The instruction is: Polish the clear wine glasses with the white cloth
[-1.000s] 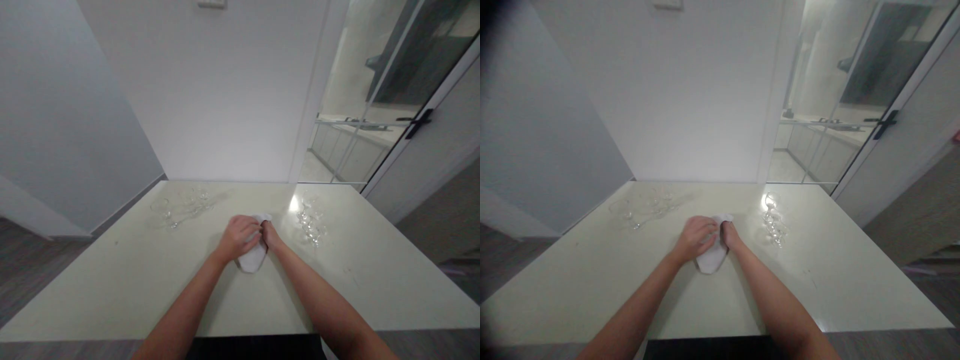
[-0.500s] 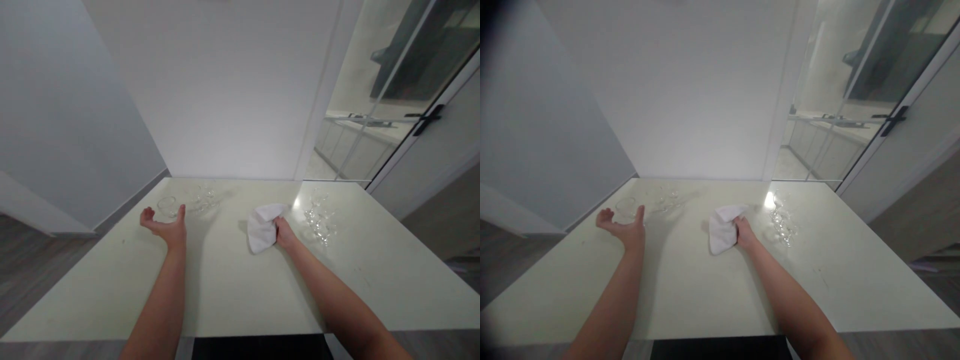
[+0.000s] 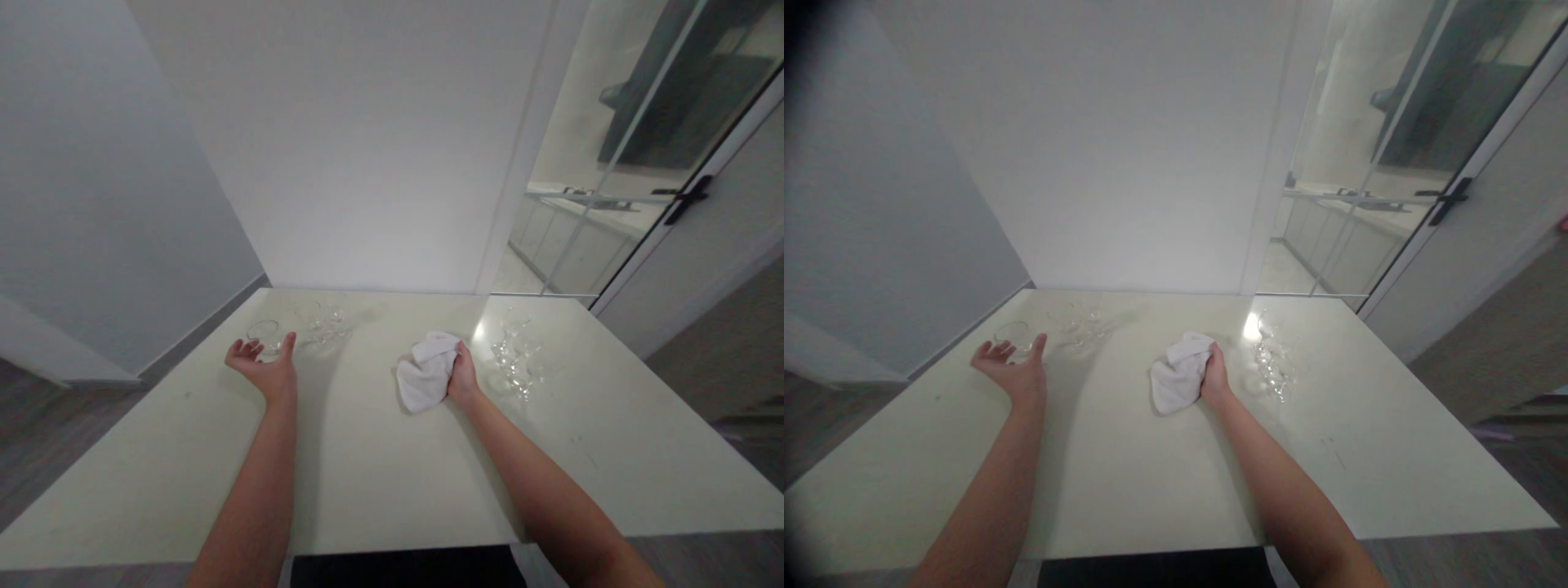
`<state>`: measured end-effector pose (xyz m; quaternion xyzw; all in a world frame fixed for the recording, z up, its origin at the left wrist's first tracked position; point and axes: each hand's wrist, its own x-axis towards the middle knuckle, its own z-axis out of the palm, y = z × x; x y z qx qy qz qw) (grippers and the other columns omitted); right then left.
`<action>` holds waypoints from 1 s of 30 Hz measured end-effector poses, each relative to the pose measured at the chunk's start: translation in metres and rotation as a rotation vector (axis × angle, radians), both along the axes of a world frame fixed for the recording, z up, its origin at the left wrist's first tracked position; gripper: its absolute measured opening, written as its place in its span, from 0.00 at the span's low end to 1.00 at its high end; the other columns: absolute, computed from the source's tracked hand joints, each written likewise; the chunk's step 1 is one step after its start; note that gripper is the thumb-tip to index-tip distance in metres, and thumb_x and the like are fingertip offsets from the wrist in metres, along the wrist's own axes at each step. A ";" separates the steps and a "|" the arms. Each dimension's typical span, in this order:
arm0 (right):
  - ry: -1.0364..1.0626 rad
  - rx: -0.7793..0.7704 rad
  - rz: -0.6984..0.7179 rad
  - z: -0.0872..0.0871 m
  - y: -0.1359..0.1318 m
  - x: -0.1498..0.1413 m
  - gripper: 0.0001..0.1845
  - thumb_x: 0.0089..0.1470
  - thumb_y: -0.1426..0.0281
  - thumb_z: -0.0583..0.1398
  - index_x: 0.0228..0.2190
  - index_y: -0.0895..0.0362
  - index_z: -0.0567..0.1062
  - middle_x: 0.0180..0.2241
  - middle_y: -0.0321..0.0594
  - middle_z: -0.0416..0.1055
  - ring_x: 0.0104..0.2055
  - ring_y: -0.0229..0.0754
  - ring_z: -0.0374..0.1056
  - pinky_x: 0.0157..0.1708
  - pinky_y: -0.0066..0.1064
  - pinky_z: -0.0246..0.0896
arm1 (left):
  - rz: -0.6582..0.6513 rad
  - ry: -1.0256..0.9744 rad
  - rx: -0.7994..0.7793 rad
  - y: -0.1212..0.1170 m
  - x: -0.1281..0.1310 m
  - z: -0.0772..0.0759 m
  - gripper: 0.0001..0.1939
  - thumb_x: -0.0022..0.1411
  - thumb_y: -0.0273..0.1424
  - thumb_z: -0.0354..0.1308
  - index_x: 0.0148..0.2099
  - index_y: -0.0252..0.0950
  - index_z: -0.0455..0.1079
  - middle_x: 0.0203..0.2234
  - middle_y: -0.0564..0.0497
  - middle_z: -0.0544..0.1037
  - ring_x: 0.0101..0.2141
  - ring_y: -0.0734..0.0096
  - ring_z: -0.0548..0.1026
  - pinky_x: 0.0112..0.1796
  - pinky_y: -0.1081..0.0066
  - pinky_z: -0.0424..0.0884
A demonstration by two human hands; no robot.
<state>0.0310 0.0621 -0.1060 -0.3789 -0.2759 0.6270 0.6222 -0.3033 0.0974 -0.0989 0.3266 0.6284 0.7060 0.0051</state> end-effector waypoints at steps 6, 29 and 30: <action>-0.036 0.050 0.022 0.006 -0.005 -0.003 0.32 0.51 0.46 0.46 0.44 0.55 0.72 0.40 0.44 0.77 0.51 0.48 0.70 0.52 0.42 0.63 | -0.031 -0.034 -0.027 -0.002 0.004 0.001 0.42 0.43 0.34 0.70 0.54 0.36 0.48 0.48 0.46 0.66 0.44 0.67 0.70 0.44 0.64 0.66; -0.412 0.289 0.026 -0.021 -0.012 -0.012 0.25 0.48 0.54 0.60 0.47 0.51 0.70 0.49 0.39 0.71 0.56 0.45 0.63 0.59 0.41 0.56 | -0.511 -0.046 0.170 -0.031 0.082 0.026 0.22 0.60 0.35 0.56 0.52 0.37 0.53 0.33 0.55 0.68 0.19 0.84 0.62 0.21 0.78 0.60; -0.478 0.337 0.054 -0.024 -0.014 -0.011 0.26 0.49 0.53 0.60 0.48 0.50 0.70 0.49 0.39 0.70 0.55 0.46 0.64 0.59 0.42 0.56 | -0.612 -0.045 0.112 -0.034 0.091 0.026 0.25 0.55 0.35 0.62 0.51 0.37 0.55 0.31 0.56 0.69 0.21 0.83 0.65 0.23 0.78 0.63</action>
